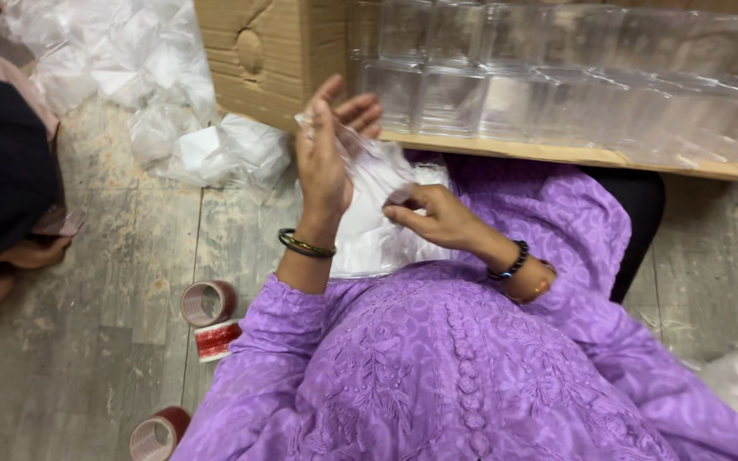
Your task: The person sits on the floor and wraps clear plastic boxes in thin plastic bags, pressing each bag around a box. The wrapped boxes are stacked into an open cardboard box in front of them, and they occasionally reach into the box to rearrange the stacked containers.
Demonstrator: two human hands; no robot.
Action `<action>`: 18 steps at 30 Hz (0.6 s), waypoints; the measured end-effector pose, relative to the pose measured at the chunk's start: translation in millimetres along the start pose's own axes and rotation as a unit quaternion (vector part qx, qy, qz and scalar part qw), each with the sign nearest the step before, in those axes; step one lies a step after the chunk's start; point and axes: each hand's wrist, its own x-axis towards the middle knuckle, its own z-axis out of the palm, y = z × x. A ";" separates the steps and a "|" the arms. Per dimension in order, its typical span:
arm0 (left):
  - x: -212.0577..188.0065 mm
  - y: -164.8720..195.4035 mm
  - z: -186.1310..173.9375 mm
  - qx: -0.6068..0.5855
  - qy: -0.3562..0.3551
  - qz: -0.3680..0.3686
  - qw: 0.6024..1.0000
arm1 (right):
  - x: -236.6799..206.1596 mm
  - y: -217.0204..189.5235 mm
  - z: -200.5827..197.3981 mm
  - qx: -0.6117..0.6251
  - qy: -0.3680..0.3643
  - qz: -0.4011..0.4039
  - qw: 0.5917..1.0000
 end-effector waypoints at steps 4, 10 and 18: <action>-16.6 -37.6 21.3 0.026 -0.025 -0.054 0.998 | -18.0 -11.7 -26.6 -0.010 0.106 -0.222 0.969; -19.9 -52.1 30.2 0.122 -0.088 -0.017 0.989 | -12.8 -21.6 -33.5 0.138 0.272 -0.110 0.946; -30.0 -45.9 37.8 0.255 -0.068 -0.047 0.963 | -28.4 -12.2 -34.8 0.220 0.316 -0.135 0.913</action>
